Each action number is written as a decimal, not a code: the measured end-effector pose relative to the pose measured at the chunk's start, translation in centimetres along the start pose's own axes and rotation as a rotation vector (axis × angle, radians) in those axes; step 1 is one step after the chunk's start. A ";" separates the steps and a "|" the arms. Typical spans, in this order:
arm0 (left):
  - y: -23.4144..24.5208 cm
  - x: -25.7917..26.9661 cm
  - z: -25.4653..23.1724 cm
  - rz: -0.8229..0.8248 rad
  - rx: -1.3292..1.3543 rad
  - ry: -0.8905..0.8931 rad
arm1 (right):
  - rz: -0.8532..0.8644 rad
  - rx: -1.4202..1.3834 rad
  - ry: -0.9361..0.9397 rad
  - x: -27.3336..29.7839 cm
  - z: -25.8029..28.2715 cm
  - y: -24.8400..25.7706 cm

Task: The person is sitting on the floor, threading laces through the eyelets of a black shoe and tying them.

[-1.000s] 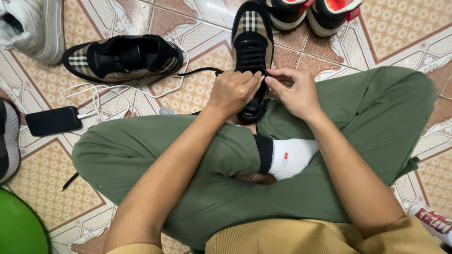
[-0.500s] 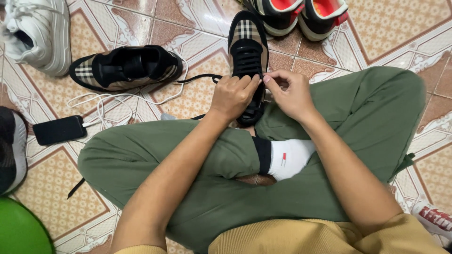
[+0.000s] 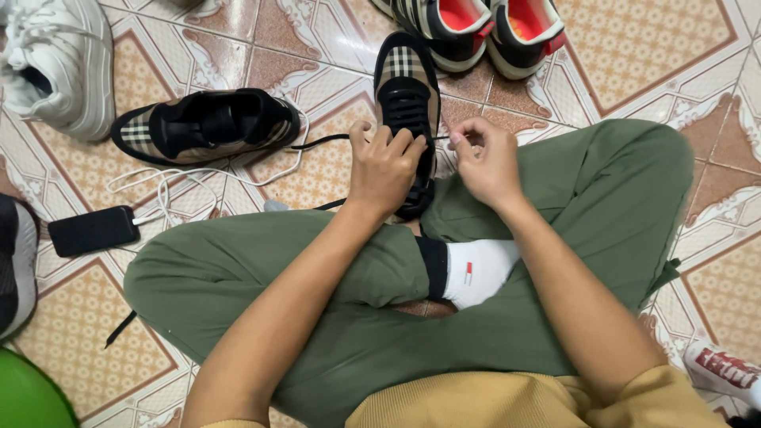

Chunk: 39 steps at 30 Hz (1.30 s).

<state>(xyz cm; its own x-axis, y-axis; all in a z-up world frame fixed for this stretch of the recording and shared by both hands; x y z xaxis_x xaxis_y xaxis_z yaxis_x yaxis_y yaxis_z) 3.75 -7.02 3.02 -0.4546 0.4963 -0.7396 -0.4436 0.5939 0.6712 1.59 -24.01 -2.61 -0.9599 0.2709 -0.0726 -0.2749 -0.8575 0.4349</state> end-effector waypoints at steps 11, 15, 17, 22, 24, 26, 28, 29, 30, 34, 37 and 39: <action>2.4 -2.0 0.0 0.062 -0.053 0.059 | -0.146 0.390 -0.054 0.1 -1.4 11.5; 0.6 -0.2 1.0 0.234 0.087 0.113 | -0.196 0.471 0.009 0.5 1.0 13.6; 0.6 -0.1 1.3 0.241 0.066 0.123 | -0.219 0.602 0.062 0.6 0.0 15.4; 0.4 -0.6 1.7 0.302 0.205 0.145 | -0.238 0.673 -0.142 1.1 0.1 17.7; 0.3 -0.7 1.9 0.332 0.271 0.149 | -0.233 0.635 -0.185 1.0 -0.8 18.0; 0.1 -0.7 1.9 0.398 0.335 0.136 | -0.258 0.566 -0.096 0.7 -1.8 18.3; 0.0 -0.5 2.1 0.421 0.329 0.123 | -0.259 0.572 -0.083 0.4 -2.5 18.6; -0.1 -0.4 2.2 0.441 0.322 0.115 | -0.256 0.580 -0.067 0.2 -2.8 18.7; -0.2 -0.5 2.2 0.444 0.323 0.114 | -0.256 0.579 -0.070 0.1 -2.7 18.8; -0.2 -0.7 2.4 0.357 0.295 0.124 | -0.236 0.616 -0.081 -0.3 -2.5 18.8; 0.0 -0.8 2.3 0.276 0.268 0.172 | -0.238 0.630 -0.086 -0.4 -3.3 19.1; 0.1 -1.0 2.4 0.231 0.273 0.216 | -0.246 0.630 -0.073 -0.5 -4.0 19.4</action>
<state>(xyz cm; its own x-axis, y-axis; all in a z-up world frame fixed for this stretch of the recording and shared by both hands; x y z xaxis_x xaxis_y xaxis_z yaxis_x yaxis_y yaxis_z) 5.99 -5.96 3.65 -0.6830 0.5090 -0.5239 -0.1031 0.6429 0.7590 -3.47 -42.52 2.22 -0.8613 0.4732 -0.1852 -0.3787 -0.3548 0.8548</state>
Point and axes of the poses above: each hand's wrist, its own x-axis away from the middle knuckle, its own y-axis out of the back of the hand, z = x × y, the point moved 8 cm from there along -x, towards the middle knuckle, and after that the axes turned 1 degree about -y, right-handed, at the moved point
